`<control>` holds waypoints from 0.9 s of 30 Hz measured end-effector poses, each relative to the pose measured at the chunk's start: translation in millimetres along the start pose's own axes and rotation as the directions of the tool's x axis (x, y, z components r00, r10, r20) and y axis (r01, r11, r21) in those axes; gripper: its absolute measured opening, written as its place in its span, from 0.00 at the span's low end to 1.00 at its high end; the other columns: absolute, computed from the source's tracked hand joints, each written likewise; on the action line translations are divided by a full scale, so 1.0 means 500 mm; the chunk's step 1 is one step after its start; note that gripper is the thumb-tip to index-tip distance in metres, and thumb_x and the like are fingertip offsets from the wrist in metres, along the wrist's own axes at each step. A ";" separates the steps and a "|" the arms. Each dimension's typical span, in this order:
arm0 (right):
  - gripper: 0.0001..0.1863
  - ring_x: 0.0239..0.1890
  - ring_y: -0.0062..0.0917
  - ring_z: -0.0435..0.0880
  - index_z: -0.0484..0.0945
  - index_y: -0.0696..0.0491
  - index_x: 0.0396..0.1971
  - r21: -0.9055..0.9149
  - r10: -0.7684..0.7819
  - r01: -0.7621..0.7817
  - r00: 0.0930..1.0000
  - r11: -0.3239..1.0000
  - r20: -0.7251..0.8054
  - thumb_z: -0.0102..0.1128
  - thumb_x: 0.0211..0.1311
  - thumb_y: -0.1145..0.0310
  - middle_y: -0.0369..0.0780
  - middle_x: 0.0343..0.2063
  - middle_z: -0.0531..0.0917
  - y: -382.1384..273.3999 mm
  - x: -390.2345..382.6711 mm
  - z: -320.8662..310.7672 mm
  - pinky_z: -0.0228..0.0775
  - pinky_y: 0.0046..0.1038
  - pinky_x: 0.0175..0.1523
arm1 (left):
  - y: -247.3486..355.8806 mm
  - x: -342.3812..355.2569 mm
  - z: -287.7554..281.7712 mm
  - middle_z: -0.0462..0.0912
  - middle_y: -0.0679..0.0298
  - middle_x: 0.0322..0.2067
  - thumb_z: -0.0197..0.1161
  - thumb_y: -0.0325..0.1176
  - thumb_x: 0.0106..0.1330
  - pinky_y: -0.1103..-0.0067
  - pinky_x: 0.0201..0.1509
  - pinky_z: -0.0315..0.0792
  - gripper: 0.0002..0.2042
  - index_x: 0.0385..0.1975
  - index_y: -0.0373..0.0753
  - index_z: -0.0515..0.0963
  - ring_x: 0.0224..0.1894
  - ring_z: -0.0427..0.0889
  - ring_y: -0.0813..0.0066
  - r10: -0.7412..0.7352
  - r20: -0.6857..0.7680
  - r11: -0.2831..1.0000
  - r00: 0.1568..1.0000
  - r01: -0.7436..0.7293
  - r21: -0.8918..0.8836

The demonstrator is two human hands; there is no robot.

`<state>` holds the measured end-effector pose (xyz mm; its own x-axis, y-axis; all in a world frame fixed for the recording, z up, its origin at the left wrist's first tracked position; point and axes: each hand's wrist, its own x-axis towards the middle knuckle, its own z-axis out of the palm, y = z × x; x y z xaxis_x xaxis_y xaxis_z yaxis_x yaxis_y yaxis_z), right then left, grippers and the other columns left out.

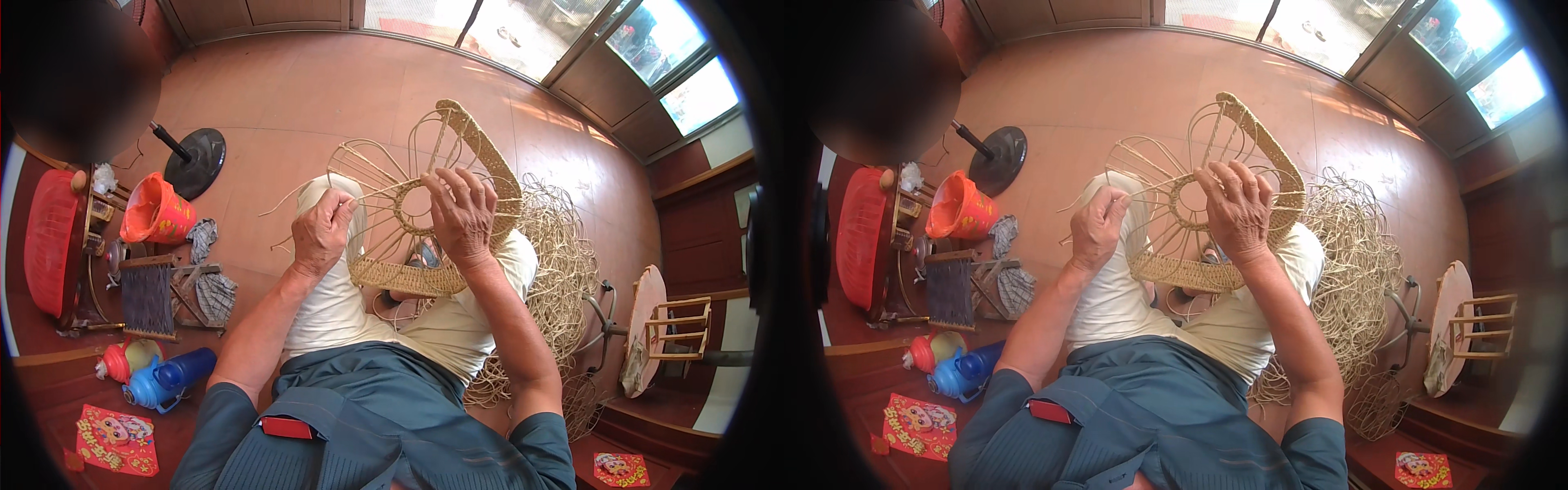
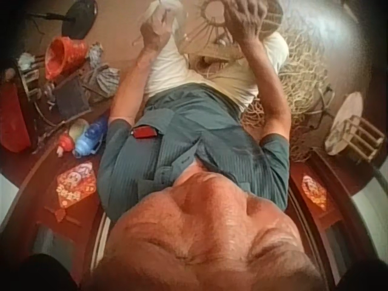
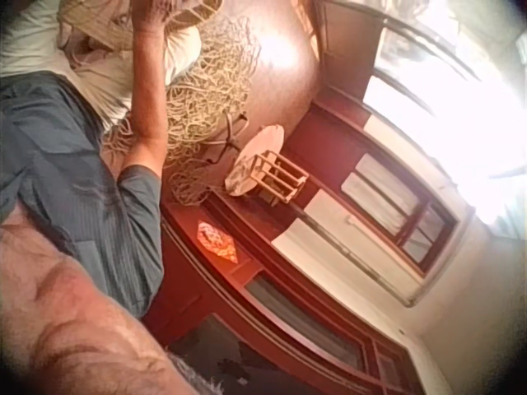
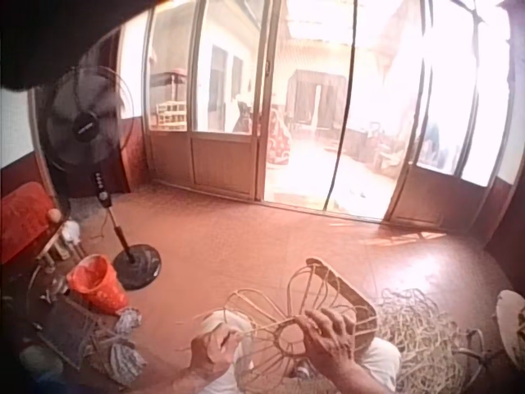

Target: Manually weaving a basket using thin strips of natural material.

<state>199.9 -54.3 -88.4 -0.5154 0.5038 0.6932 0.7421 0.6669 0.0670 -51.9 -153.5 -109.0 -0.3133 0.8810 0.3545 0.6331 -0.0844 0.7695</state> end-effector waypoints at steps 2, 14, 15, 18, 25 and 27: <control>0.26 0.64 0.32 0.83 0.86 0.40 0.62 0.051 -0.022 0.021 1.000 0.998 0.005 0.67 0.65 0.75 0.33 0.59 0.85 0.007 0.009 0.003 0.74 0.39 0.68 | -0.003 0.003 0.003 0.77 0.64 0.21 0.68 0.41 0.83 0.71 0.30 0.69 0.10 0.41 0.41 0.85 0.23 0.76 0.72 0.006 -0.009 0.999 1.000 -0.007 -0.031; 0.36 0.58 0.33 0.85 0.81 0.40 0.73 0.249 -0.030 -0.011 0.986 0.968 0.161 0.63 0.63 0.78 0.37 0.57 0.84 0.023 -0.010 0.030 0.74 0.40 0.65 | -0.001 0.175 0.009 0.84 0.61 0.25 0.67 0.44 0.82 0.65 0.36 0.77 0.10 0.43 0.46 0.87 0.27 0.85 0.59 0.147 -0.041 0.982 0.988 -0.140 0.130; 0.38 0.57 0.34 0.84 0.80 0.40 0.74 0.252 -0.020 -0.022 0.986 0.967 0.163 0.63 0.62 0.78 0.37 0.57 0.83 0.021 -0.012 0.028 0.74 0.40 0.64 | 0.012 0.198 0.012 0.87 0.61 0.28 0.67 0.43 0.81 0.64 0.38 0.78 0.10 0.43 0.46 0.87 0.30 0.88 0.56 0.207 -0.028 0.965 0.978 -0.200 0.168; 0.39 0.57 0.34 0.84 0.79 0.39 0.75 0.230 -0.019 -0.022 0.985 0.973 0.172 0.63 0.61 0.78 0.38 0.57 0.82 0.010 -0.009 0.027 0.73 0.41 0.64 | 0.012 0.255 0.025 0.91 0.62 0.38 0.67 0.40 0.79 0.62 0.47 0.82 0.07 0.43 0.46 0.88 0.42 0.90 0.56 0.300 0.032 0.920 0.953 -0.298 0.256; 0.39 0.56 0.33 0.84 0.80 0.37 0.74 0.195 0.012 -0.047 0.984 0.980 0.176 0.63 0.60 0.78 0.37 0.56 0.82 0.004 -0.014 0.033 0.72 0.40 0.63 | -0.002 0.326 0.001 0.92 0.61 0.42 0.60 0.35 0.78 0.59 0.60 0.80 0.09 0.46 0.43 0.87 0.49 0.87 0.51 0.239 0.524 0.821 0.818 -0.458 0.340; 0.38 0.56 0.32 0.84 0.81 0.37 0.72 0.205 0.021 -0.054 0.986 0.977 0.163 0.63 0.60 0.78 0.37 0.55 0.83 0.004 -0.011 0.035 0.72 0.40 0.63 | 0.006 0.329 -0.016 0.92 0.58 0.44 0.60 0.35 0.77 0.58 0.61 0.79 0.09 0.46 0.43 0.87 0.50 0.87 0.50 0.245 0.560 0.818 0.791 -0.479 0.318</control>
<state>196.9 -45.9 -104.9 -0.5631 0.6004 0.5678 0.6653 0.7369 -0.1195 -107.2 -12.5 -44.2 0.3039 0.9371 0.1716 0.8932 -0.3429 0.2908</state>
